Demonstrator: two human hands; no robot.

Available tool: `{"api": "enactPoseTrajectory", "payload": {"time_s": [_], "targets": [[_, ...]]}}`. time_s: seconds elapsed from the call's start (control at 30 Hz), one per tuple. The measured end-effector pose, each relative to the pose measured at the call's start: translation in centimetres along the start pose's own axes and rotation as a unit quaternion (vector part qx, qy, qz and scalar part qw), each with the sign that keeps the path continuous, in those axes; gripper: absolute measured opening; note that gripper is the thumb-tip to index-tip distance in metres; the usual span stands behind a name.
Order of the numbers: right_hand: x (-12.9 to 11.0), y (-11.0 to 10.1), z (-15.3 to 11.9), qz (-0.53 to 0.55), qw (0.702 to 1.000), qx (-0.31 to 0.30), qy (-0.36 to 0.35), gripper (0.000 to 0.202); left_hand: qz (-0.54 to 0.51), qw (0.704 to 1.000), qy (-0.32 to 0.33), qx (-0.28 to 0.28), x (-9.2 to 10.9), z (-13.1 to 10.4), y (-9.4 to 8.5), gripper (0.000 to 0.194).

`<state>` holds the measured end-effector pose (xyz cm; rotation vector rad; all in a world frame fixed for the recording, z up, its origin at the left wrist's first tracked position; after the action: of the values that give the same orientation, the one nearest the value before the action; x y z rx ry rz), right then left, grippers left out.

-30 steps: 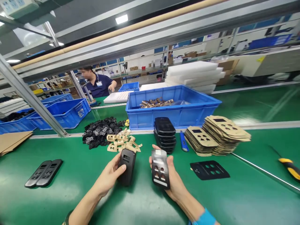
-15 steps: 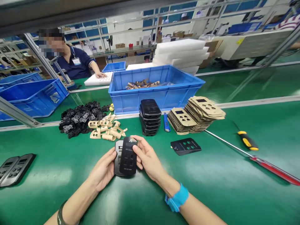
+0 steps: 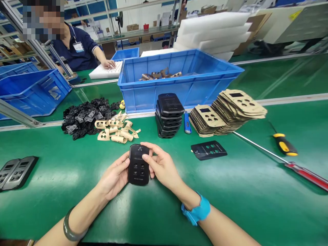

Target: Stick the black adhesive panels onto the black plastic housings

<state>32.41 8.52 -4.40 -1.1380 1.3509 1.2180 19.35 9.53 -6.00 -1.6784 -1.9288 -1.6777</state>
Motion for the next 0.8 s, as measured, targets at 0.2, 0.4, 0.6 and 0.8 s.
{"api": "enactPoseTrajectory", "payload": {"time_s": [0.2, 0.4, 0.6, 0.8], "targets": [[-0.04, -0.14, 0.02, 0.002, 1.000, 0.002, -0.008, 0.041, 0.001, 1.000, 0.000, 0.006, -0.01, 0.09, -0.07, 0.048], [-0.04, -0.14, -0.18, -0.034, 0.999, 0.020, -0.025, 0.039, 0.000, 1.000, 0.002, -0.002, -0.29, 0.04, -0.19, 0.046], [0.01, -0.26, -0.37, -0.082, 0.995, 0.040, -0.046, 0.037, 0.016, 0.999, 0.020, -0.025, -0.24, 0.00, 0.28, 0.043], [0.18, -0.64, -0.36, -0.121, 0.990, 0.061, -0.047, 0.041, 0.091, 0.993, 0.059, -0.035, 0.00, -0.24, 0.77, 0.056]]}}
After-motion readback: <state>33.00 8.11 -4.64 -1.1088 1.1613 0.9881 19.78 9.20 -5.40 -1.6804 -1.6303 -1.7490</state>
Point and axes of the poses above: each hand's wrist, its own z-axis towards the middle knuckle, its own y-axis out of the palm, x = y × z, the point moved 7 cm from there along z, towards the middle knuckle
